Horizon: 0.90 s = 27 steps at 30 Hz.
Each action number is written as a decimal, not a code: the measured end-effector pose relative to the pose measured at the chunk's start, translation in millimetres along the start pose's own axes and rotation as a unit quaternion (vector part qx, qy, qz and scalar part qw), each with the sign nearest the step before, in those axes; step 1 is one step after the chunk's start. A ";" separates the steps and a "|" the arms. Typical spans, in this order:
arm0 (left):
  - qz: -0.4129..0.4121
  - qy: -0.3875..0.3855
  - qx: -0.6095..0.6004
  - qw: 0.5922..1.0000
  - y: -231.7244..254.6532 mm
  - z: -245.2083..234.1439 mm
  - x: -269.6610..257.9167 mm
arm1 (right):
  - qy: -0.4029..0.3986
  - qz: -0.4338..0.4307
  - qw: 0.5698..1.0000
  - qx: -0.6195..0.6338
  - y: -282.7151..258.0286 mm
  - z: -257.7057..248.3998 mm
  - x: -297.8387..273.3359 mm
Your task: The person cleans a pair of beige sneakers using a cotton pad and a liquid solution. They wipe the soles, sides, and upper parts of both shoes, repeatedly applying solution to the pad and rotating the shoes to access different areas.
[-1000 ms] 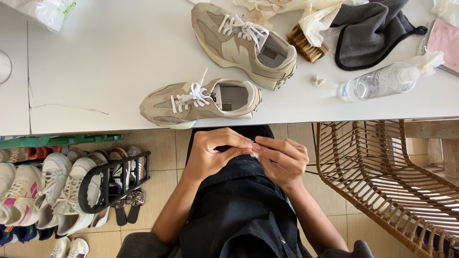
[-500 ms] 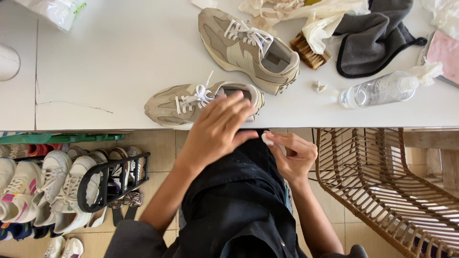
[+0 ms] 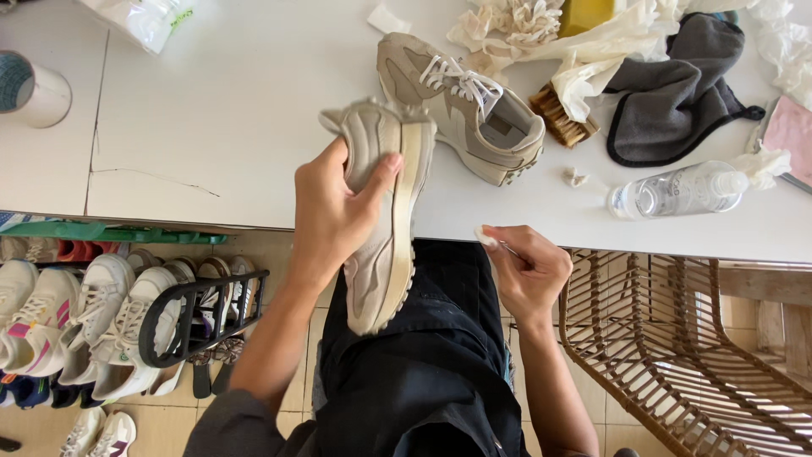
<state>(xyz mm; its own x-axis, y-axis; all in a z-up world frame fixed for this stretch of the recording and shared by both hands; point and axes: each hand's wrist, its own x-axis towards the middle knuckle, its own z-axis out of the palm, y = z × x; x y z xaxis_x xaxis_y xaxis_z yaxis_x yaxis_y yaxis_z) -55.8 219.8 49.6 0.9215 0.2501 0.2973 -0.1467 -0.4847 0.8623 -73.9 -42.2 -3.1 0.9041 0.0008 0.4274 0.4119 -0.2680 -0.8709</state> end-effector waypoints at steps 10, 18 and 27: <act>-0.178 0.019 -0.032 0.983 -16.8 49.7 -72.1 | -0.105 -0.139 0.969 -0.175 -29.3 27.6 9.7; -0.099 0.030 0.097 0.990 6.1 71.2 -75.6 | -0.063 -0.183 0.936 -0.295 -29.9 28.7 7.3; -0.077 0.028 0.111 0.990 6.7 79.5 -71.5 | -0.059 -0.171 0.950 -0.256 -11.3 24.7 10.4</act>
<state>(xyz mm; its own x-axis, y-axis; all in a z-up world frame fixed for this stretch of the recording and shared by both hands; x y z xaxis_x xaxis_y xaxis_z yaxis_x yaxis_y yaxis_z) -94.1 132.1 1.6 0.9044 0.3789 0.1964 0.0833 -0.6080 0.7895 -66.4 -15.4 5.2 0.7458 0.2721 0.6080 0.6020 -0.6660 -0.4404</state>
